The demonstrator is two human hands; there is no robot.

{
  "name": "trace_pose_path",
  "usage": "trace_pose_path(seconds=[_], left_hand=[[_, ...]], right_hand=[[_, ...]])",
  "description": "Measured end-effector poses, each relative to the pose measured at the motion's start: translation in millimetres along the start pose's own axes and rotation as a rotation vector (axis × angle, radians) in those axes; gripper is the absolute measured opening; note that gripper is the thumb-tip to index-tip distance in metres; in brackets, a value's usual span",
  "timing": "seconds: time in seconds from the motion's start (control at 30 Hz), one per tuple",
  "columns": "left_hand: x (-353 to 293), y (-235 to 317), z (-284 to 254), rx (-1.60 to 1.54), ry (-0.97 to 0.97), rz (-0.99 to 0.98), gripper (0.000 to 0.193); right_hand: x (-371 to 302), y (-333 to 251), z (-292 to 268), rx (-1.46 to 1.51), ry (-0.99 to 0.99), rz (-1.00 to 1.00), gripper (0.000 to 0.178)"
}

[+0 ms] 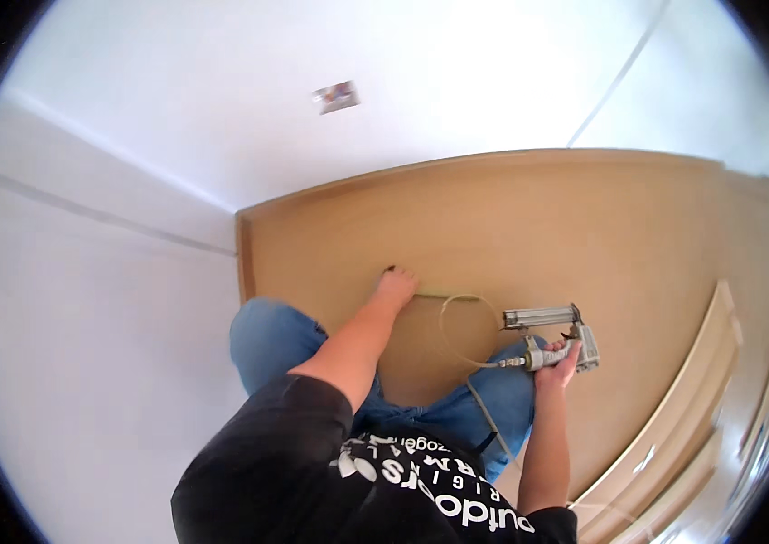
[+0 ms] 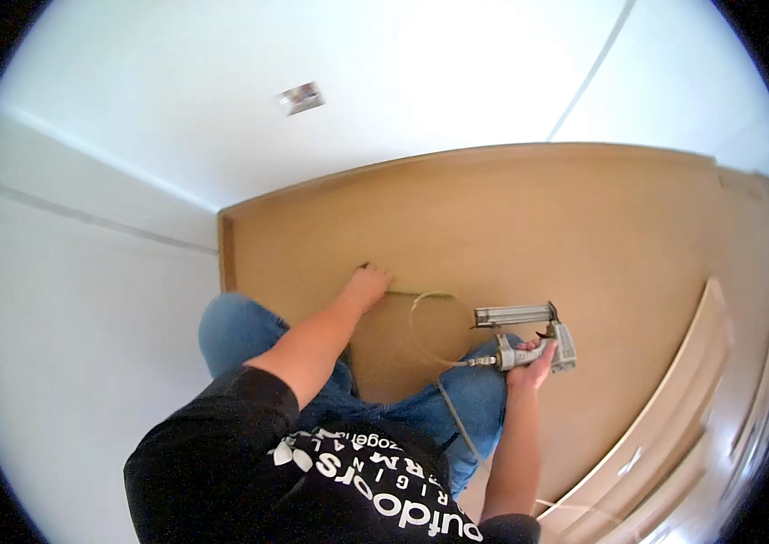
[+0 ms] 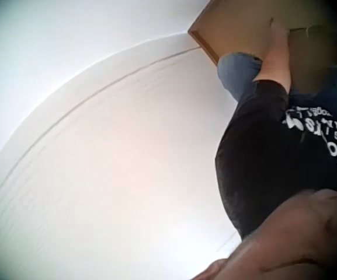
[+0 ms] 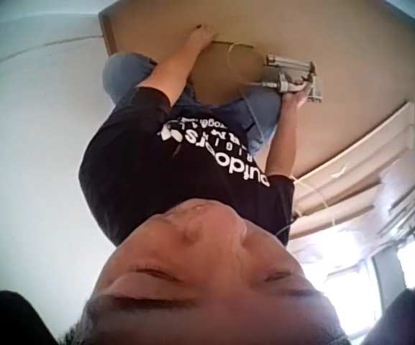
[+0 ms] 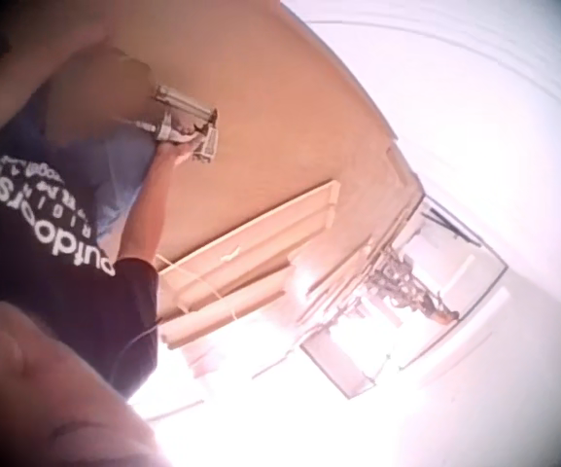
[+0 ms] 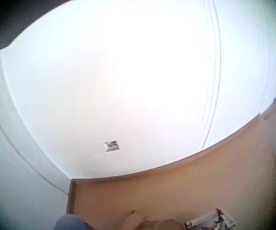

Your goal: The person aligns wooden molding against the base of a wall and secures it using a hammer and a pneumatic nail gun.

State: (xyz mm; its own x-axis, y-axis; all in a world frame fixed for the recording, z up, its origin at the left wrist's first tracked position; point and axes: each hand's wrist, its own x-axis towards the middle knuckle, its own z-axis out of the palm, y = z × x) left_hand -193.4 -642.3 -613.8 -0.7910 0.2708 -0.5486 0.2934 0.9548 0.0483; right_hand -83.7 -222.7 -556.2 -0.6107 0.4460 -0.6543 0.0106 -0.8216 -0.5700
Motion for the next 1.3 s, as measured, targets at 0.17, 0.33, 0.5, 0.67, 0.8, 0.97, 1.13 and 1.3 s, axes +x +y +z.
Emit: trace_pose_path(seconds=[0.17,0.33,0.5,0.67,0.8,0.97,1.13,1.3], left_hand=[[-37,-24,-71,-0.274,-0.109,-0.329,0.027],[-88,-90,-187,-0.305,0.013,-0.305,0.03],[-181,-228,-238,-0.537,-0.033,-0.444,0.033],[-346,-358,-131,-0.093,0.129,-0.529,0.039],[-407,-391,-7,-0.281,0.039,-0.777,0.042],[-366,-444,68,-0.391,-0.14,-0.67,0.043],[-203,-507,143,-0.641,-0.412,-0.45,0.045],[-15,-451,140,-0.535,-0.516,-0.14,0.049]], right_hand=[[9,5,-11,0.046,-0.099,0.1,0.041],[11,11,-10,-0.018,-0.008,0.023,0.045],[-22,10,-8,0.042,0.01,0.049,0.046],[-34,24,-8,0.238,-0.225,0.0,0.043],[-29,40,-17,0.241,-0.305,-0.087,0.044],[-48,49,-60,0.162,-0.158,-0.199,0.046],[-50,86,-78,0.087,0.176,-0.329,0.047],[-44,22,-28,0.017,0.285,-0.537,0.037]])
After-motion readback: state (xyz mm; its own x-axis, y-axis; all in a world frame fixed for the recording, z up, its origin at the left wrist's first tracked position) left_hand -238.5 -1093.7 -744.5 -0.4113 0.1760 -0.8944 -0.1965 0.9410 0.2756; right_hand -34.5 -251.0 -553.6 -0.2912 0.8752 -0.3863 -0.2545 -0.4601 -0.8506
